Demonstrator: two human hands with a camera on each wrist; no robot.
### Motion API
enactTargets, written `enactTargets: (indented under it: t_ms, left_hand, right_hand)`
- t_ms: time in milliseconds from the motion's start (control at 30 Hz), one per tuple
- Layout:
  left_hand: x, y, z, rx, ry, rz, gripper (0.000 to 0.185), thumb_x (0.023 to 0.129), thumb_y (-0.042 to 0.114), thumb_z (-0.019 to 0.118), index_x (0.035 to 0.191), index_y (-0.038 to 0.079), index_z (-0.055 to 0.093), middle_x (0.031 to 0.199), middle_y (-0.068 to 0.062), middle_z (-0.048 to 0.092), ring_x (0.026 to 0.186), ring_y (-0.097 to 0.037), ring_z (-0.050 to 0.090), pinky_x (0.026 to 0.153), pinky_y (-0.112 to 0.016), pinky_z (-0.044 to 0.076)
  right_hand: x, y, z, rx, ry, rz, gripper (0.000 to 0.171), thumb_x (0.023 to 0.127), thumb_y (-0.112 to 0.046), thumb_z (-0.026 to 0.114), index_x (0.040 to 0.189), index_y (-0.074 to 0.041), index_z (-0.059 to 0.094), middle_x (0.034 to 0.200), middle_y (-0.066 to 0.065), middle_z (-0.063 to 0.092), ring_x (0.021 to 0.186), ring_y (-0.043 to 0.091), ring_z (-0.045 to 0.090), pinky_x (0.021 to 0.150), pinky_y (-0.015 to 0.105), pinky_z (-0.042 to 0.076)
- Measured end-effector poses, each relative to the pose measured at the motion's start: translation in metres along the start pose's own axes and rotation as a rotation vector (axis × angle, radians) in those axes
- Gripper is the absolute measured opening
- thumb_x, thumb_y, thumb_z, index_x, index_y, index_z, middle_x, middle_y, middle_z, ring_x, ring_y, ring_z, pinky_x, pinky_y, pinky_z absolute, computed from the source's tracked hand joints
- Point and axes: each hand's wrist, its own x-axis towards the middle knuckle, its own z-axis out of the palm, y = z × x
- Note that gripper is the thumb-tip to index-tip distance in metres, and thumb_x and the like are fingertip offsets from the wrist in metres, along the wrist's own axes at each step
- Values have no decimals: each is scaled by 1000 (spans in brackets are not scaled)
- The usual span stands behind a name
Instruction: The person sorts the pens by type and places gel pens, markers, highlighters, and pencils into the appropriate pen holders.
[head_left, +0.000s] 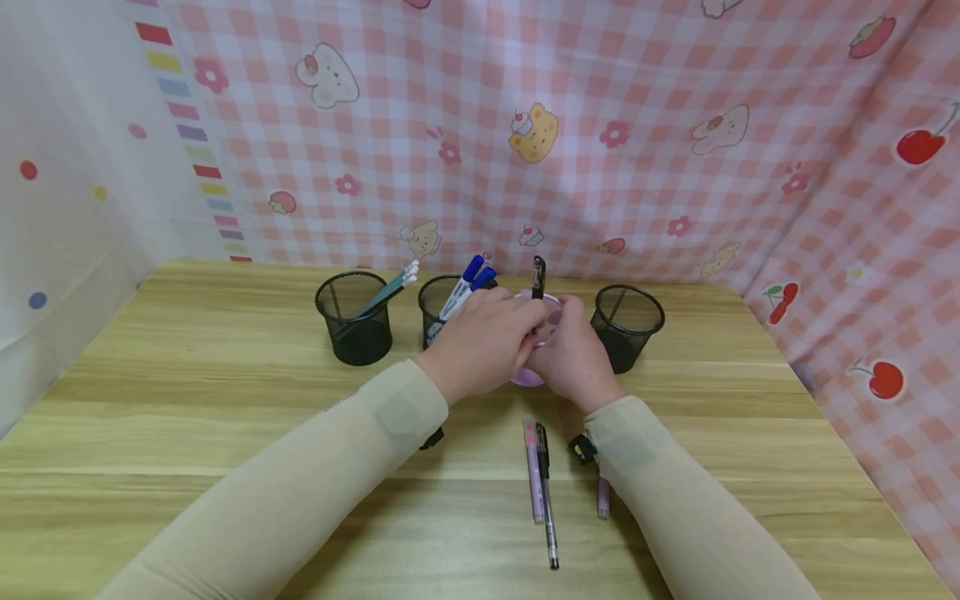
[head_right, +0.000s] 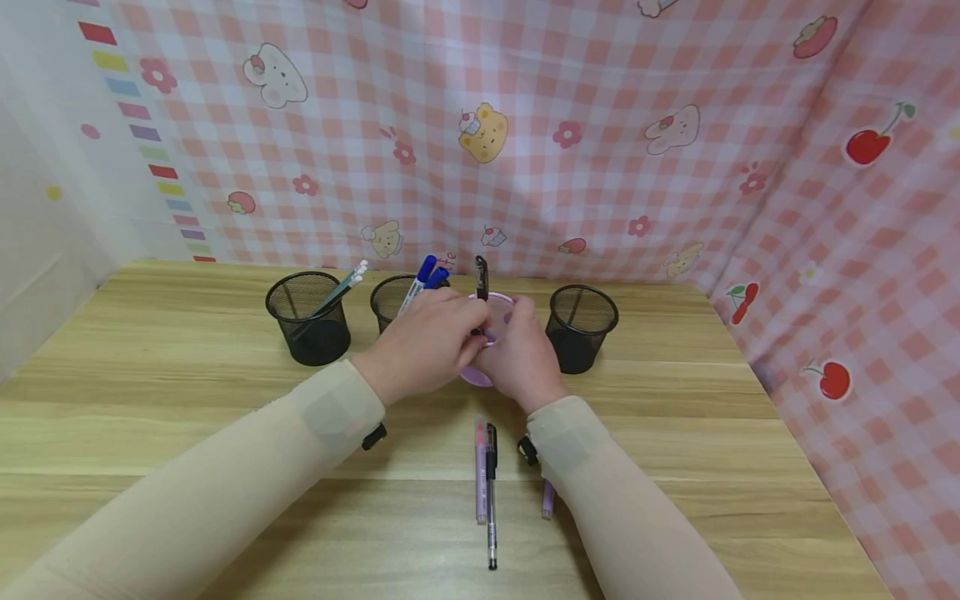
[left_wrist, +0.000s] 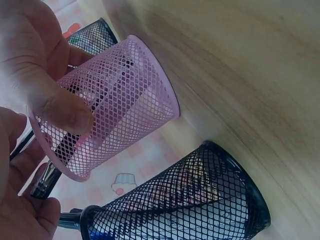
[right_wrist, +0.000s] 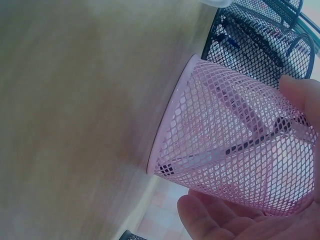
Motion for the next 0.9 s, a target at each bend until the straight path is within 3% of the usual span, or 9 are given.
enactTargets:
  t_ms: [367,500,600,733,833,900]
  left_hand:
    - [-2,2,-3,88,-47,35,17,108,36,58,116,24,67,115,5,69,109,-23,62,101,-42,47]
    - [-3,1,-3,52,-24,33,19,106,33,61,120,24,71,126,4,69,116,-23,62,104,-45,46]
    - [-5,0,-5,2,42,25,19,104,28,62,118,23,74,124,3,70,117,-23,63,106,-47,47]
    - [-9,-3,-9,-38,190,-2,18,102,23,62,114,18,74,113,1,71,108,-22,65,99,-45,51]
    - [-14,-4,-13,-83,291,-57,16,101,20,63,112,12,72,106,-2,71,96,-21,64,89,-43,52]
    - [-19,-3,-16,-138,320,-104,16,101,20,63,110,9,70,101,-3,70,91,-20,63,85,-42,52]
  right_hand:
    - [0,0,0,-57,35,-39,91,86,-29,79,156,-2,29,137,27,62,117,38,65,102,53,53]
    - [0,1,0,-60,33,-37,91,87,-30,78,157,-2,28,137,26,63,116,38,65,101,53,54]
    - [-1,1,0,-43,32,-33,95,85,-34,81,157,-1,28,138,25,62,120,37,65,104,52,53]
    - [-1,-1,1,-24,25,-18,99,81,-41,86,154,-2,32,139,21,61,122,36,64,105,51,53]
    - [-2,-3,2,-21,21,-4,102,78,-46,89,152,-3,32,140,21,59,122,36,63,105,50,53]
    - [-2,-4,2,-17,24,4,105,77,-48,90,152,-3,32,141,23,58,125,37,62,107,50,52]
